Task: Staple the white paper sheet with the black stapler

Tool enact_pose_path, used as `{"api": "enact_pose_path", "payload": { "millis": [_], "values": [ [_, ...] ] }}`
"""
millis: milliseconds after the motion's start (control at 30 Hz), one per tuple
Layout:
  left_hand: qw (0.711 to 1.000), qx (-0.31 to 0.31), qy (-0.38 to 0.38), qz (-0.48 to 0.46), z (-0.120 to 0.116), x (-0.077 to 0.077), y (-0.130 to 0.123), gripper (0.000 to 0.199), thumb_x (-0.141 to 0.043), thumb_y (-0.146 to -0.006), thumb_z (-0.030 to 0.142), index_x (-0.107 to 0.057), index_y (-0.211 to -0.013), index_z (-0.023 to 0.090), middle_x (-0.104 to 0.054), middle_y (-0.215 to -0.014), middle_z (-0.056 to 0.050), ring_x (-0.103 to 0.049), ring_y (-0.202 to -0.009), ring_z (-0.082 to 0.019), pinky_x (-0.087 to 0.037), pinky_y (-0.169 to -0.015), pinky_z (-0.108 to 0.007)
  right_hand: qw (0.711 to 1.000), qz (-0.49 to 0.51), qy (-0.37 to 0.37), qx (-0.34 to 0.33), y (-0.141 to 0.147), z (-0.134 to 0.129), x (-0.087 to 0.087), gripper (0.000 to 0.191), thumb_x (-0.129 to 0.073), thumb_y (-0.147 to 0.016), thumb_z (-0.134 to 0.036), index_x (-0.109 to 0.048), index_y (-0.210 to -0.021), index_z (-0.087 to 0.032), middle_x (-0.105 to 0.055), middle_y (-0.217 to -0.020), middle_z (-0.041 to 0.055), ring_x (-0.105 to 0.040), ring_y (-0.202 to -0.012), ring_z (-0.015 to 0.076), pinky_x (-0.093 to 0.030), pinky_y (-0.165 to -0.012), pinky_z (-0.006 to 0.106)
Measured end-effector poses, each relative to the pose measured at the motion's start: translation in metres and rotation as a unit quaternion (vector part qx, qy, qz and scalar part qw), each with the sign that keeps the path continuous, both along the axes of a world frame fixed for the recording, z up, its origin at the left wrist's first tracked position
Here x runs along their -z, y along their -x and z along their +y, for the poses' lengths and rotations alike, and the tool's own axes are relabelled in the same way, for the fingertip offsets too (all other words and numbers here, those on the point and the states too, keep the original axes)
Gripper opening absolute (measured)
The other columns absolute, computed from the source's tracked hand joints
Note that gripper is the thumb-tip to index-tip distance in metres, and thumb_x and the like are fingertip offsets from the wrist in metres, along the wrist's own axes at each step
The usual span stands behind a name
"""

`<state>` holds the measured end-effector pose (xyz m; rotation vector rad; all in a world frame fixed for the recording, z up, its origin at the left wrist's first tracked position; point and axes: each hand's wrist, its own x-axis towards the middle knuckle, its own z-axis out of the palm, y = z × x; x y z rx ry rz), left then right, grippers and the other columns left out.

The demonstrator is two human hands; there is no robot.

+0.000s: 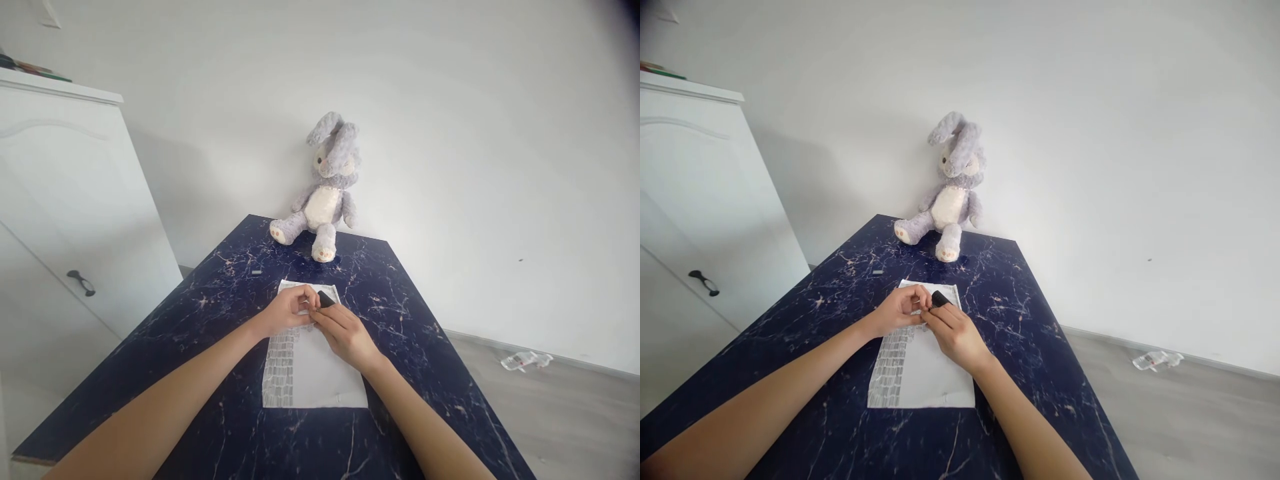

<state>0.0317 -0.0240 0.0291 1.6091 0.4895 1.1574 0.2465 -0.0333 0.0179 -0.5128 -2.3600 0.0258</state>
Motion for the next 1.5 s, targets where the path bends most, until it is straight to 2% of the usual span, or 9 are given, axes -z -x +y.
{"api": "enact_pose_path", "payload": {
  "millis": [167, 300, 367, 433, 533, 700, 967, 1233, 1500],
  "values": [
    [1.0, -0.005, -0.009, 0.008, -0.004, -0.005, 0.0, 0.027, -0.078, -0.083, 0.029, -0.055, -0.087, 0.017, -0.058, -0.097, -0.006, -0.058, -0.089, -0.017, -0.048, -0.081, -0.03, 0.999, 0.004, -0.036, 0.036, -0.003, 0.003, -0.002, 0.038, -0.052, -0.098, -0.01, -0.063, -0.131, -0.024, -0.072, -0.107, 0.0093, -0.066, -0.093, 0.0223, -0.055, -0.083, 0.039],
    [0.981, -0.157, -0.051, 0.101, 0.009, -0.003, 0.026, 0.016, -0.059, -0.096, 0.034, -0.06, -0.099, 0.018, -0.061, -0.091, -0.004, -0.059, -0.086, -0.017, -0.048, -0.082, -0.031, 0.978, 0.097, 0.028, 0.183, -0.033, 0.03, 0.004, 0.022, -0.054, -0.095, -0.015, -0.072, -0.106, -0.021, -0.074, -0.097, 0.0083, -0.067, -0.088, 0.0222, -0.054, -0.083, 0.037],
    [0.929, -0.302, -0.095, 0.193, 0.024, 0.006, 0.048, 0.017, -0.052, -0.099, 0.032, -0.061, -0.104, 0.019, -0.063, -0.086, -0.004, -0.06, -0.083, -0.019, -0.048, -0.083, -0.034, 0.945, 0.112, 0.087, 0.296, -0.059, 0.049, 0.01, 0.018, -0.056, -0.09, -0.018, -0.073, -0.096, -0.021, -0.075, -0.088, 0.0066, -0.068, -0.08, 0.0219, -0.053, -0.079, 0.035],
    [0.833, -0.435, -0.13, 0.316, 0.039, 0.019, 0.07, 0.024, -0.051, -0.096, 0.024, -0.063, -0.116, 0.019, -0.066, -0.099, -0.008, -0.06, -0.098, -0.025, -0.046, -0.093, -0.04, 0.9, 0.1, 0.148, 0.397, -0.087, 0.067, 0.017, 0.015, -0.06, -0.083, -0.021, -0.075, -0.088, -0.022, -0.076, -0.081, 0.0051, -0.069, -0.075, 0.0226, -0.052, -0.075, 0.034],
    [0.71, -0.525, -0.096, 0.459, 0.053, 0.037, 0.09, 0.031, -0.05, -0.093, 0.019, -0.067, -0.119, 0.018, -0.063, -0.122, -0.015, -0.054, -0.117, -0.034, -0.043, -0.099, -0.047, 0.865, 0.085, 0.217, 0.445, -0.116, 0.085, 0.029, 0.014, -0.062, -0.078, -0.025, -0.075, -0.079, -0.023, -0.077, -0.079, 0.0045, -0.071, -0.078, 0.0241, -0.051, -0.076, 0.033],
    [0.667, -0.501, -0.068, 0.548, 0.055, 0.046, 0.092, 0.029, -0.048, -0.094, 0.016, -0.071, -0.112, 0.018, -0.066, -0.117, -0.014, -0.057, -0.11, -0.033, -0.045, -0.094, -0.046, 0.872, 0.073, 0.193, 0.443, -0.123, 0.096, 0.044, 0.02, -0.059, -0.079, -0.028, -0.077, -0.084, -0.021, -0.076, -0.084, 0.0062, -0.069, -0.079, 0.0242, -0.049, -0.08, 0.035],
    [0.682, -0.512, -0.097, 0.513, 0.061, 0.056, 0.096, 0.027, -0.046, -0.095, 0.015, -0.069, -0.11, 0.016, -0.065, -0.105, -0.016, -0.057, -0.103, -0.033, -0.046, -0.087, -0.045, 0.889, 0.116, 0.12, 0.427, -0.106, 0.09, 0.03, 0.031, -0.05, -0.093, -0.036, -0.075, -0.095, -0.018, -0.07, -0.09, 0.0112, -0.062, -0.083, 0.0258, -0.047, -0.081, 0.038],
    [0.877, -0.443, -0.05, 0.179, 0.064, 0.047, 0.078, 0.026, -0.051, -0.095, 0.034, -0.069, -0.106, 0.02, -0.066, -0.093, -0.006, -0.063, -0.078, -0.021, -0.05, -0.079, -0.035, 0.956, 0.015, 0.249, 0.154, -0.025, 0.035, 0.008, 0.026, -0.064, -0.09, -0.034, -0.067, -0.113, -0.023, -0.068, -0.104, 0.0066, -0.063, -0.093, 0.0235, -0.048, -0.08, 0.032],
    [0.94, -0.326, -0.029, 0.094, 0.042, 0.032, 0.039, 0.025, -0.054, -0.095, 0.043, -0.062, -0.097, 0.019, -0.062, -0.08, -0.001, -0.057, -0.068, -0.015, -0.045, -0.068, -0.027, 0.947, 0.014, 0.275, 0.167, -0.009, 0.03, 0.016, 0.019, -0.066, -0.082, -0.02, -0.064, -0.101, -0.02, -0.067, -0.096, 0.0048, -0.062, -0.09, 0.0224, -0.046, -0.08, 0.032]
  ]
}}
